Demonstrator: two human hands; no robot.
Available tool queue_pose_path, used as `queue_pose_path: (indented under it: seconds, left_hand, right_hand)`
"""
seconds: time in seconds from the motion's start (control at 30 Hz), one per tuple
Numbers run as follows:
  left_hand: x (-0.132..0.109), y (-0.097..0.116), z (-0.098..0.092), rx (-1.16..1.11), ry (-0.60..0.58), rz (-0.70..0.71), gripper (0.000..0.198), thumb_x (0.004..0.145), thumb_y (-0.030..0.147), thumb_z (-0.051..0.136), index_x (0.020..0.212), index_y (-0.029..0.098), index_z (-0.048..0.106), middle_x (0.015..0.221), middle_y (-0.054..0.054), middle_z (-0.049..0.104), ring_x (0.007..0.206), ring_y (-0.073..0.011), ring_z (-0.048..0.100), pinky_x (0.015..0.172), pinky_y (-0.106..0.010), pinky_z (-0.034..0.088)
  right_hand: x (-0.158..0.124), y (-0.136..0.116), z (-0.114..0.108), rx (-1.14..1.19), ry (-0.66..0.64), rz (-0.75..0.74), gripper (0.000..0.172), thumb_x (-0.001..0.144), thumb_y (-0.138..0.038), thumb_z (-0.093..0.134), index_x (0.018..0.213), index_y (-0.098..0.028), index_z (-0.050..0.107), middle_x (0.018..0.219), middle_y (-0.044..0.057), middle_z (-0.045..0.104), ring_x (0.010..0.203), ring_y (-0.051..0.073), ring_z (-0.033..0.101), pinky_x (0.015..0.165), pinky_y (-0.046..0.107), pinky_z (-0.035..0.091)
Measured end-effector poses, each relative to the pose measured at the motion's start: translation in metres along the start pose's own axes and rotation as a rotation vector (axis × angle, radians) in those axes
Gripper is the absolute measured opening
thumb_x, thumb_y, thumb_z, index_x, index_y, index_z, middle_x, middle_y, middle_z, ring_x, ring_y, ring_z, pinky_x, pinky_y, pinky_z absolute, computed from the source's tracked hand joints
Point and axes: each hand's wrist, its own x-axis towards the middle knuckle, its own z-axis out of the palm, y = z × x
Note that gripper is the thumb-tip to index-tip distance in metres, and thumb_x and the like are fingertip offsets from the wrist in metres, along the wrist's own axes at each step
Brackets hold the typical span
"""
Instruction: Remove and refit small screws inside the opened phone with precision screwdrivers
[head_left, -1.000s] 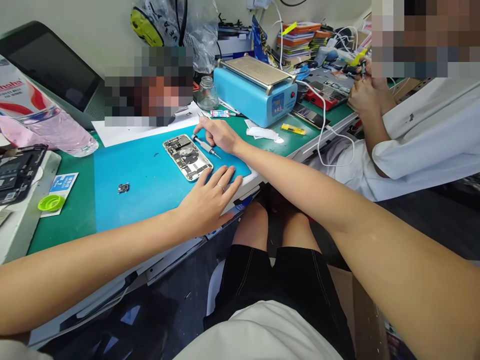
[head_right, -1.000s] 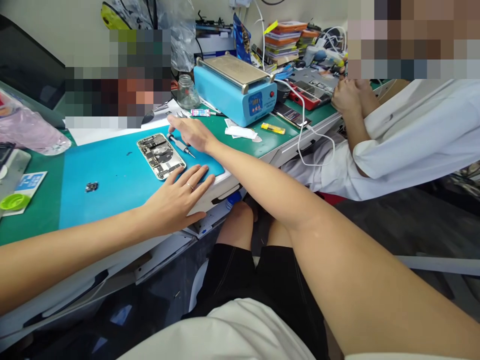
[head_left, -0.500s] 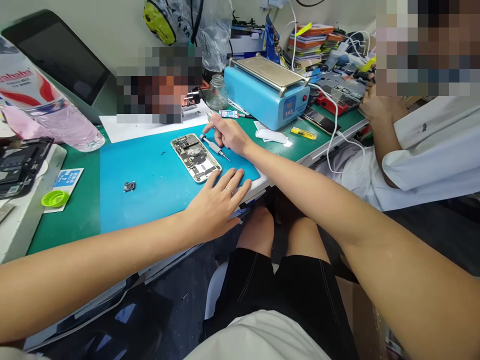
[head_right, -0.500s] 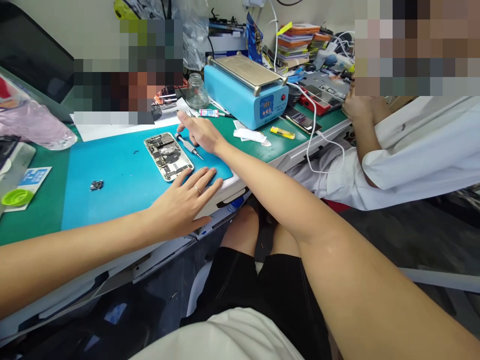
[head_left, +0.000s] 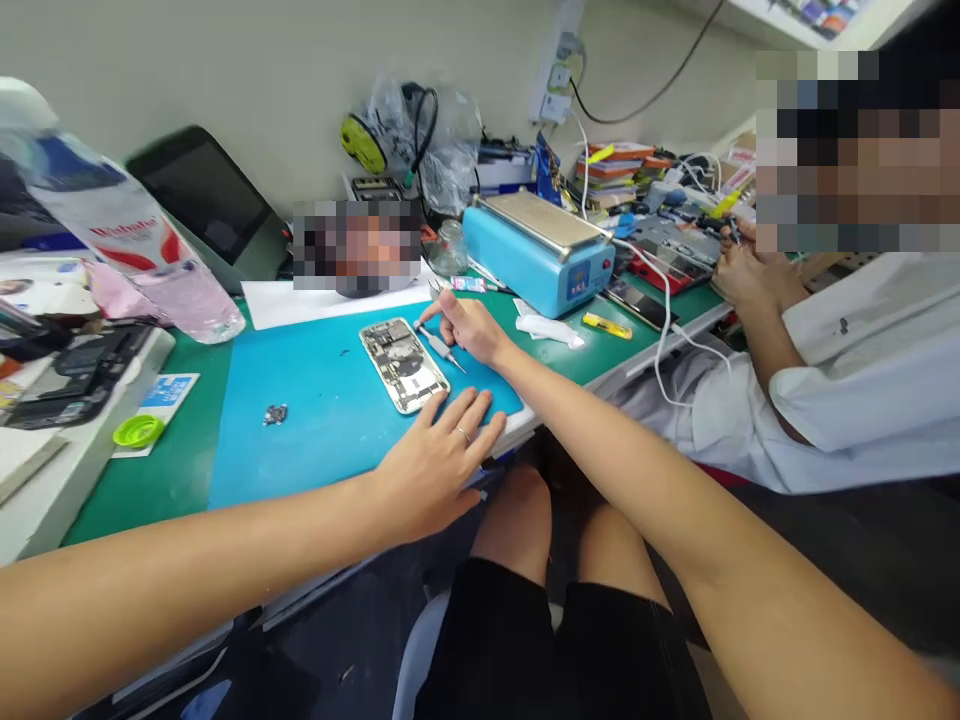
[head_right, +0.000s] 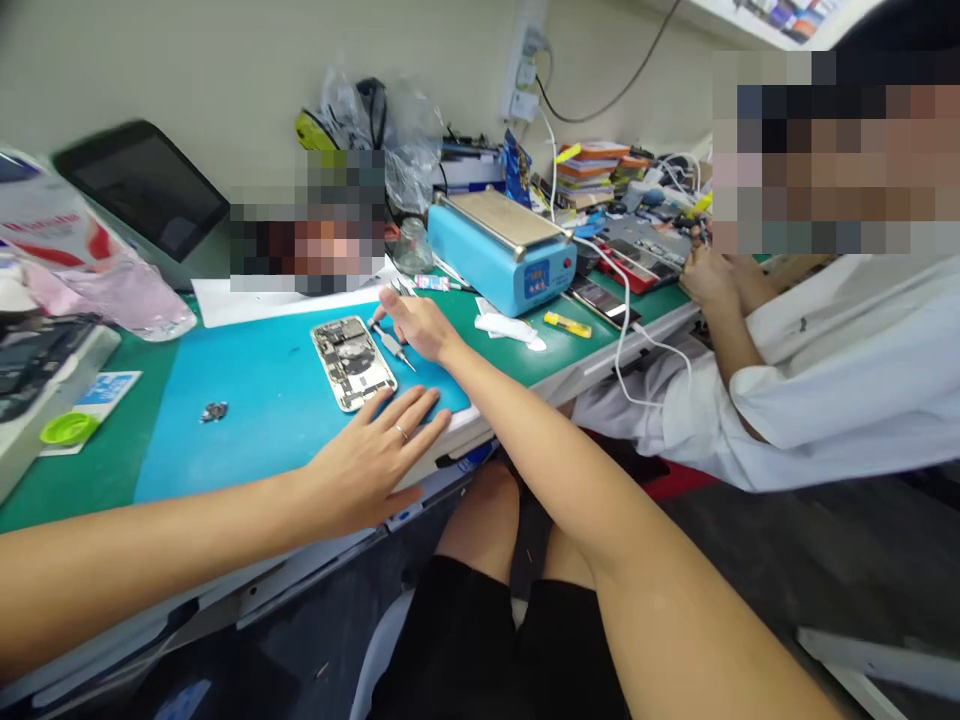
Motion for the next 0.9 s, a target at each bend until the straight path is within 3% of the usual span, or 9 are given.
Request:
queue_pose_path:
  seconds: [0.27, 0.67, 0.8, 0.9]
  left_hand:
    - [0.006, -0.003, -0.006, 0.077, 0.034, 0.017, 0.095, 0.096, 0.065, 0.074, 0.167, 0.013, 0.039, 0.173, -0.020, 0.043, 0.158, -0.0356, 0.042, 0.126, -0.055, 0.042]
    - [0.006, -0.004, -0.002, 0.107, 0.092, 0.004, 0.082, 0.099, 0.058, 0.068, 0.163, 0.014, 0.043, 0.169, -0.018, 0.048, 0.154, -0.0324, 0.047, 0.124, -0.051, 0.044]
    - [0.005, -0.002, -0.002, 0.072, 0.064, 0.000, 0.083, 0.099, 0.051, 0.071, 0.165, 0.013, 0.040, 0.173, -0.019, 0.044, 0.157, -0.0342, 0.044, 0.126, -0.053, 0.039]
    - [0.004, -0.002, -0.001, 0.038, 0.047, 0.002, 0.090, 0.096, 0.052, 0.077, 0.166, 0.011, 0.038, 0.174, -0.021, 0.041, 0.159, -0.0373, 0.042, 0.127, -0.057, 0.038]
  right_hand:
    - [0.004, 0.010, -0.010, 0.012, -0.052, -0.051, 0.036, 0.106, -0.041, 0.072, 0.133, -0.017, 0.069, 0.129, 0.009, 0.074, 0.107, 0.024, 0.076, 0.091, 0.044, 0.067]
    - [0.005, 0.008, -0.007, -0.016, 0.016, -0.068, 0.031, 0.107, -0.041, 0.071, 0.127, -0.018, 0.071, 0.121, 0.008, 0.076, 0.099, 0.021, 0.076, 0.086, 0.040, 0.067]
    - [0.001, 0.001, -0.007, 0.054, 0.126, -0.041, 0.029, 0.106, -0.040, 0.072, 0.123, -0.017, 0.072, 0.119, 0.007, 0.076, 0.099, 0.021, 0.076, 0.087, 0.041, 0.067]
    - [-0.038, -0.001, -0.017, 0.136, 0.340, -0.012, 0.028, 0.107, -0.043, 0.069, 0.119, -0.019, 0.074, 0.118, 0.007, 0.077, 0.099, 0.020, 0.075, 0.089, 0.040, 0.066]
